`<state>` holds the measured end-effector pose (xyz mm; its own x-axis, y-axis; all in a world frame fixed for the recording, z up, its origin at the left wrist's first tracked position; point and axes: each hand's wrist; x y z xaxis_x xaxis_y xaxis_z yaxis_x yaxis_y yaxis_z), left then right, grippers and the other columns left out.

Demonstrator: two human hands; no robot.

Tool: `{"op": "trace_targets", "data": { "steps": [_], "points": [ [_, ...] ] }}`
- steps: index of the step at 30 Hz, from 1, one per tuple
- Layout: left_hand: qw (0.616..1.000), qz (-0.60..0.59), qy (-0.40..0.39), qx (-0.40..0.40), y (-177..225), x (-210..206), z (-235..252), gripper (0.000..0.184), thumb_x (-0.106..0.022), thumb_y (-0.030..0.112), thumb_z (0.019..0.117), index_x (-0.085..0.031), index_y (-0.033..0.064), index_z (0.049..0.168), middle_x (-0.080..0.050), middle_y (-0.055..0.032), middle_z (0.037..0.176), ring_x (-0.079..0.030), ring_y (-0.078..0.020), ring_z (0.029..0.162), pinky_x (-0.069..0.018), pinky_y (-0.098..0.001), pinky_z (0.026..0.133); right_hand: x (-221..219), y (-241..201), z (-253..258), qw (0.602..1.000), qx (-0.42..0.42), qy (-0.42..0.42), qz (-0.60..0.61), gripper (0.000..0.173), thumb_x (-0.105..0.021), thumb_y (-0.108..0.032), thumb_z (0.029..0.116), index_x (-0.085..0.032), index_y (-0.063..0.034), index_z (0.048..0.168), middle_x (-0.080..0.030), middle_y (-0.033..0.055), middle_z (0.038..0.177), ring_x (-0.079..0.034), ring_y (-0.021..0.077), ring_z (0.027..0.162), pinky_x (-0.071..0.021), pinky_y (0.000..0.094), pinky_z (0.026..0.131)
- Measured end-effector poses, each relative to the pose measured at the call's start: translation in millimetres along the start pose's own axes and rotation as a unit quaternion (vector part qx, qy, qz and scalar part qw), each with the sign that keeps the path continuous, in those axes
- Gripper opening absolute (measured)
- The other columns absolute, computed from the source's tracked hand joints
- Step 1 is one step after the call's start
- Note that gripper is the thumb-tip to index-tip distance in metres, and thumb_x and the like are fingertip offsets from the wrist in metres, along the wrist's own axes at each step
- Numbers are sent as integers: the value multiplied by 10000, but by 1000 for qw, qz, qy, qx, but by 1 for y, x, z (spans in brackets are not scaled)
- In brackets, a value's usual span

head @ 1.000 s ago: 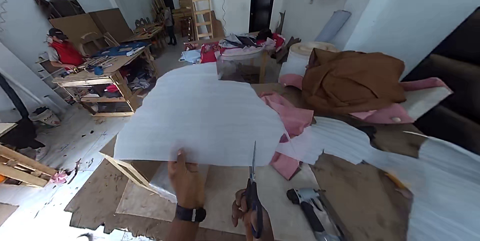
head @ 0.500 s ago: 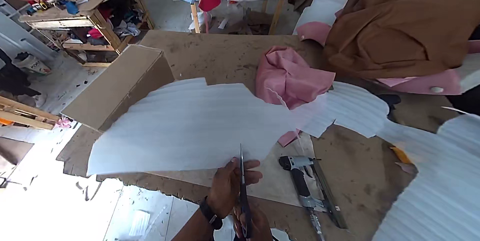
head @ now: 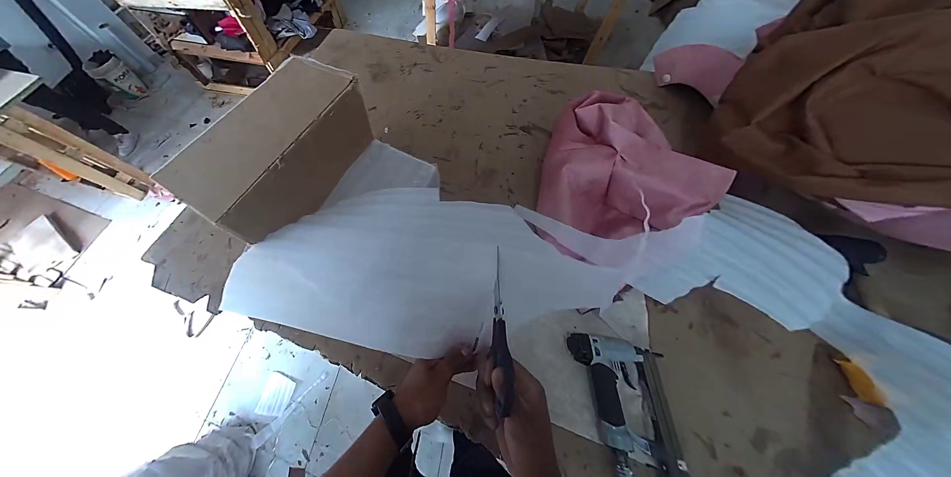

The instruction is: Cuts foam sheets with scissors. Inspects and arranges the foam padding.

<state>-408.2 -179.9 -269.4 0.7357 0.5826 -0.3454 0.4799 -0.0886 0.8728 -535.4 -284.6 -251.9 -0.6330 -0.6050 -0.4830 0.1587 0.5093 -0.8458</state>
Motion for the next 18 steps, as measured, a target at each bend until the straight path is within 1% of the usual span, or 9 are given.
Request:
{"op": "trace_targets", "data": {
  "steps": [4,8,9,11,13,14,16,17,18],
  "points": [
    [1000,-1,-11,-11,-14,5,-1,356,-513,229,1093,-609,-46,1299,-721,-165,1233,-705,-305,1156,-553,-480,1083,-5,-20,30,1000,14,-4,19,315,-612,-336,1024,-637,-40,919,-565,72,755,-458,94,476,-411,234,395],
    [998,-34,-53,-3,-33,10,-3,347,-507,176,1092,-579,-70,1326,-696,-222,1273,-680,-376,1196,-527,-530,1108,-6,-45,76,999,39,26,5,292,-465,-257,1076,-629,-70,924,-593,54,780,-467,89,488,-427,233,416],
    [999,-1,-50,13,-35,13,-5,339,-533,190,1082,-602,-48,1313,-712,-186,1254,-692,-335,1183,-542,-506,1098,-6,-54,88,998,57,37,-4,278,-457,-232,1069,-626,-79,911,-591,45,754,-469,93,480,-431,239,416],
    [991,102,-50,74,-38,20,-10,344,-568,300,1066,-658,44,1278,-747,-66,1180,-713,-190,1120,-566,-420,1057,2,-71,106,994,95,53,-25,245,-476,-225,1054,-620,-99,901,-592,32,743,-477,96,470,-448,247,414],
    [983,136,-72,105,-41,29,-14,370,-548,350,1072,-666,53,1257,-770,-77,1071,-753,-196,974,-617,-425,940,22,-80,106,992,113,45,-33,233,-525,-277,1044,-629,-102,930,-609,50,815,-495,105,492,-461,250,418],
    [983,140,-68,100,-39,34,-16,370,-550,350,1070,-666,58,1266,-768,-74,1068,-749,-194,964,-614,-425,930,35,-80,99,992,114,32,-39,271,-556,-346,1035,-627,-103,938,-617,62,850,-513,118,511,-468,257,425],
    [990,136,-14,42,-30,45,-23,325,-595,279,1052,-660,64,1287,-745,-42,1182,-705,-160,1108,-568,-418,1036,70,-69,71,994,91,-18,-63,421,-608,-535,983,-633,-117,950,-619,73,901,-556,154,560,-495,287,444],
    [992,122,33,-8,-24,50,-29,294,-619,215,1035,-656,37,1266,-737,-62,1194,-697,-182,1132,-565,-437,1046,89,-59,54,993,68,-48,-81,461,-617,-591,955,-640,-131,953,-622,73,923,-584,173,597,-520,311,469],
    [989,98,91,-57,-19,56,-34,248,-621,161,1015,-686,15,1205,-734,-93,1169,-700,-209,1104,-574,-455,1014,108,-49,36,991,36,-80,-96,474,-621,-618,939,-652,-145,948,-634,67,937,-608,186,638,-540,332,503]
  ]
}}
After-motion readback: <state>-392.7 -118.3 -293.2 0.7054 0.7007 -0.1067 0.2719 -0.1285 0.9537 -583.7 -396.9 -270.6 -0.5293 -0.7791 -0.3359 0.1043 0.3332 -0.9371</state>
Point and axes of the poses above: each hand's wrist, its own z-axis towards the middle knuckle, its own x-axis out of the back of the hand, y = z × x
